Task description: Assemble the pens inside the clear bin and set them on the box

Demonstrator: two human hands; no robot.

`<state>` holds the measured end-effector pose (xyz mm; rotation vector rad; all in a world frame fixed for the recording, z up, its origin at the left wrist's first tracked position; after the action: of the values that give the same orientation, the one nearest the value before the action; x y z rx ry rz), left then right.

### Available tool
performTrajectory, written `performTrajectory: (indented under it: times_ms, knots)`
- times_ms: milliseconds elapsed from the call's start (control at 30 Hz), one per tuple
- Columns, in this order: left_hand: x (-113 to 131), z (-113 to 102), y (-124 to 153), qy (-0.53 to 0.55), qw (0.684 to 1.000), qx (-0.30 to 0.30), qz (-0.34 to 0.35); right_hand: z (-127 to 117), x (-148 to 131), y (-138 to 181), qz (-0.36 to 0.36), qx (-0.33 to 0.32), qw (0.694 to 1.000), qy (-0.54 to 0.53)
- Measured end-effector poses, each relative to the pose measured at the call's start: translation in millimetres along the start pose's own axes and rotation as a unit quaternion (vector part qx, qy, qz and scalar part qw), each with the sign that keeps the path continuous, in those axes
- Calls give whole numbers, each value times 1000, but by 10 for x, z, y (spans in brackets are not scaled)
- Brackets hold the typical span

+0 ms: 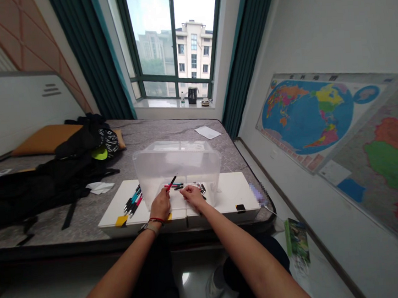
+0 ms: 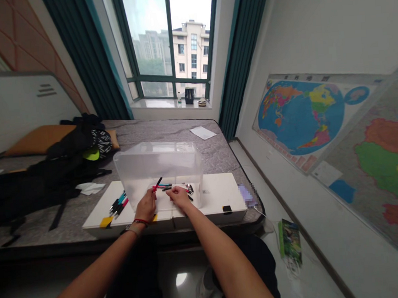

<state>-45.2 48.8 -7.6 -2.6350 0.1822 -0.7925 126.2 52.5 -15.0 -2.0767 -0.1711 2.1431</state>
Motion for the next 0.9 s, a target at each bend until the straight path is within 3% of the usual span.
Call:
performTrajectory:
  times_ms: [133,233,333,500,633,733,900]
  knots:
    - [-12,25,-14,-10,1000,5,-2,58,-74,23,-46,-44,993,96]
    - [-7,22,-20,-5,1000,0,-5,100,-211,-24,-65,-161,965,196]
    - [1,3,-21,14,1000,-3,-11,17,-438,-197,-116,-241,906,328]
    - [3,-39,-8,44,999,-7,-25,-279,-779,-539,-104,-241,771,580]
    - [-6,-43,0,41,999,-4,-22,-278,-842,-563,-113,-275,675,676]
    - [-24,-22,-5,44,999,-2,-21,-185,-786,-509,-115,-286,642,702]
    - [-50,11,-18,48,999,-6,-21,-95,-708,-471,-100,-298,622,717]
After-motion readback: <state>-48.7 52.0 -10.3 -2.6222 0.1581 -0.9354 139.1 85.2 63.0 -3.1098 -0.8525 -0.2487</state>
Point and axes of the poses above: each hand's wrist, its own y-axis away from the middle knuckle, its own z-axis out of the palm, x = y × z, the point moved 3 cm from there along -y, towards the middle knuckle, and after that the axes turned 11 degrees about -z, right-handed, at the moved point
